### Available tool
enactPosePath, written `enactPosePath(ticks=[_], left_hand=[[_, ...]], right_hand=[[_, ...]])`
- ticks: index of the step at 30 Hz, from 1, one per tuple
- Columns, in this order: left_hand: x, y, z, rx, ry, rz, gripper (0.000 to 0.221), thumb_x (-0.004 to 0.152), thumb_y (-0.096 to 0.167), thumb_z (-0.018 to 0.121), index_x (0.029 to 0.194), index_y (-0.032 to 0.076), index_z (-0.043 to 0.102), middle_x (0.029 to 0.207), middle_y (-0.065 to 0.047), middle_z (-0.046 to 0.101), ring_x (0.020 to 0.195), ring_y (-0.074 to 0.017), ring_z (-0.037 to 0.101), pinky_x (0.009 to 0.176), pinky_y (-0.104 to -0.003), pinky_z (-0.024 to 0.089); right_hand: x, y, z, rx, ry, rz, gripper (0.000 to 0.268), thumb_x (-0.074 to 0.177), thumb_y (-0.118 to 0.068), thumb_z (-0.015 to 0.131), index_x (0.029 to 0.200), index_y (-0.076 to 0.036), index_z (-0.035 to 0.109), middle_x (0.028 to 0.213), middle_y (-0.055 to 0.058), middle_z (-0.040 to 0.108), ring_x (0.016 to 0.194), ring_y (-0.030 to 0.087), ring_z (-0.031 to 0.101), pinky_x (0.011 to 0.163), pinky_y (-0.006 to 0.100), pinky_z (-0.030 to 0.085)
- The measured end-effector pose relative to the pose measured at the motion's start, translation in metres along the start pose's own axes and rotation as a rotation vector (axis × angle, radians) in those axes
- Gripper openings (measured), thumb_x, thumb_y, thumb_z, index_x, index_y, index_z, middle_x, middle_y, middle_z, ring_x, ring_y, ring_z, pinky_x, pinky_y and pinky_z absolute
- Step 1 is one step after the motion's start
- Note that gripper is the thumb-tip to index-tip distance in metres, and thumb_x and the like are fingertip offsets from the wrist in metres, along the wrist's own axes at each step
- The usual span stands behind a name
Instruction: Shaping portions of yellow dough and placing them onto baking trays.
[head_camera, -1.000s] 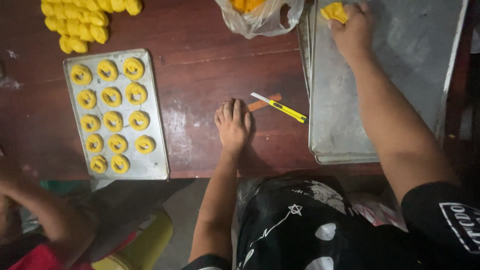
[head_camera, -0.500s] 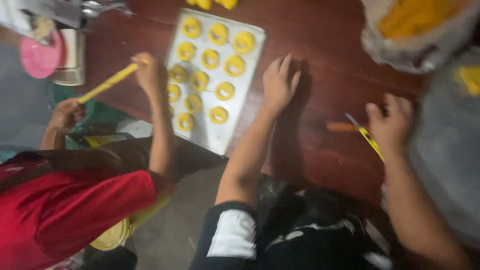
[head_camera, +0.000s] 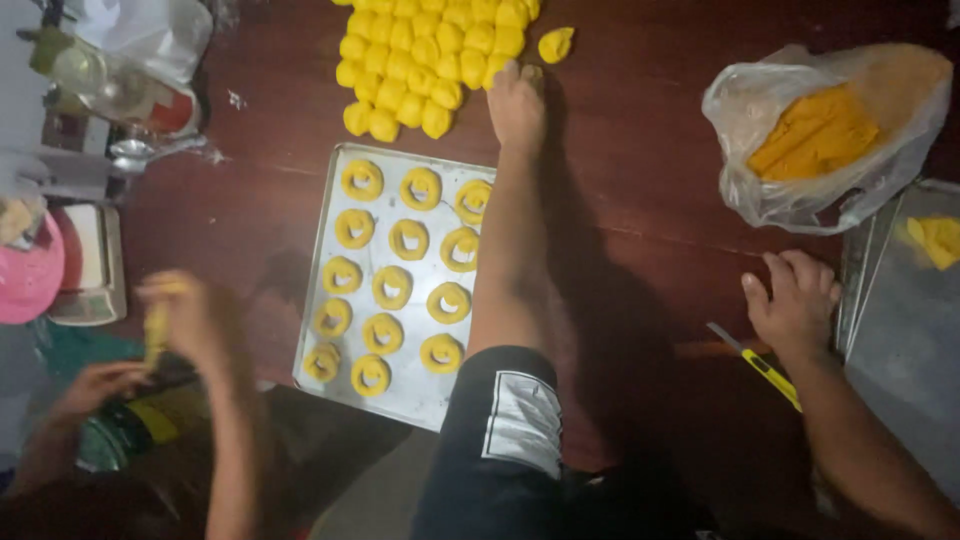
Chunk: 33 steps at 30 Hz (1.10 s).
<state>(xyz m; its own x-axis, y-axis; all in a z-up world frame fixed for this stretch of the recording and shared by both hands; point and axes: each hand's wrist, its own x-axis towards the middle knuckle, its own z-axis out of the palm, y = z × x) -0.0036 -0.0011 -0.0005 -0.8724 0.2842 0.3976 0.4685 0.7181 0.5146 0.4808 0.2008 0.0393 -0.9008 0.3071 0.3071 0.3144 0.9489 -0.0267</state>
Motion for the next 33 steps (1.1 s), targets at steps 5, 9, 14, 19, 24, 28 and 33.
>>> enactPosePath(ticks=[5,9,14,19,24,28,33], left_hand=[[-0.062,0.08,-0.078,-0.348,-0.044,-0.267,0.026,0.104,0.032,0.064,0.117,0.011,0.074,0.111,-0.013,0.068,0.105,-0.0349,0.068,0.095,-0.043,0.055],[-0.182,0.164,-0.137,-1.562,-0.234,-0.626,0.029,0.102,0.025,0.064,0.12,0.002,0.064,0.112,-0.012,0.066,0.101,-0.024,0.064,0.09,-0.04,0.052],[-0.264,0.249,-0.166,-1.436,-0.372,-0.641,0.032,0.109,0.026,0.058,0.123,-0.002,0.066,0.11,-0.008,0.069,0.098,-0.0146,0.064,0.089,-0.031,0.053],[-0.269,0.274,-0.177,-1.336,-0.172,-0.594,0.032,0.108,0.025,0.058,0.116,-0.004,0.067,0.096,-0.008,0.07,0.083,-0.0132,0.065,0.072,-0.03,0.056],[-0.268,0.258,-0.241,-1.817,-0.573,-0.647,0.029,0.106,0.029,0.054,0.116,0.004,0.067,0.097,-0.011,0.072,0.074,-0.0179,0.065,0.06,-0.029,0.051],[-0.285,0.235,-0.255,-1.111,-0.471,-0.237,0.023,0.098,0.01,0.069,0.12,0.004,0.07,0.109,-0.01,0.068,0.096,-0.0193,0.064,0.083,-0.032,0.055],[-0.295,0.233,-0.268,-0.529,-0.138,0.124,0.024,0.084,0.006,0.073,0.108,0.008,0.073,0.116,-0.02,0.061,0.106,-0.0352,0.063,0.091,-0.039,0.053]], right_hand=[[0.005,-0.018,-0.027,0.039,0.002,0.041,0.039,0.107,-0.04,0.069,0.126,-0.005,0.071,0.131,0.015,0.063,0.118,0.036,0.057,0.103,0.054,0.045],[0.009,-0.042,-0.052,0.382,0.075,0.144,0.039,0.104,-0.032,0.072,0.13,-0.004,0.067,0.128,0.015,0.064,0.12,0.035,0.06,0.106,0.051,0.049],[0.042,-0.11,-0.114,1.295,-0.122,0.37,0.037,0.105,-0.027,0.069,0.131,-0.002,0.062,0.116,0.004,0.066,0.104,0.013,0.063,0.092,0.03,0.053],[0.043,-0.096,-0.129,1.74,-0.285,0.458,0.024,0.104,-0.017,0.073,0.116,0.003,0.07,0.101,0.005,0.066,0.088,0.014,0.058,0.076,0.029,0.046],[0.064,-0.05,-0.149,1.617,-0.468,0.274,0.024,0.099,-0.016,0.072,0.114,0.003,0.07,0.103,0.006,0.07,0.092,0.018,0.064,0.084,0.03,0.053],[0.122,0.01,-0.092,0.61,0.076,0.318,0.052,0.091,-0.02,0.083,0.127,0.012,0.064,0.128,0.027,0.062,0.117,0.037,0.06,0.104,0.045,0.05],[0.16,0.039,-0.031,0.206,0.25,0.139,0.066,0.089,-0.023,0.088,0.131,0.02,0.061,0.143,0.033,0.048,0.129,0.047,0.047,0.109,0.054,0.039]])
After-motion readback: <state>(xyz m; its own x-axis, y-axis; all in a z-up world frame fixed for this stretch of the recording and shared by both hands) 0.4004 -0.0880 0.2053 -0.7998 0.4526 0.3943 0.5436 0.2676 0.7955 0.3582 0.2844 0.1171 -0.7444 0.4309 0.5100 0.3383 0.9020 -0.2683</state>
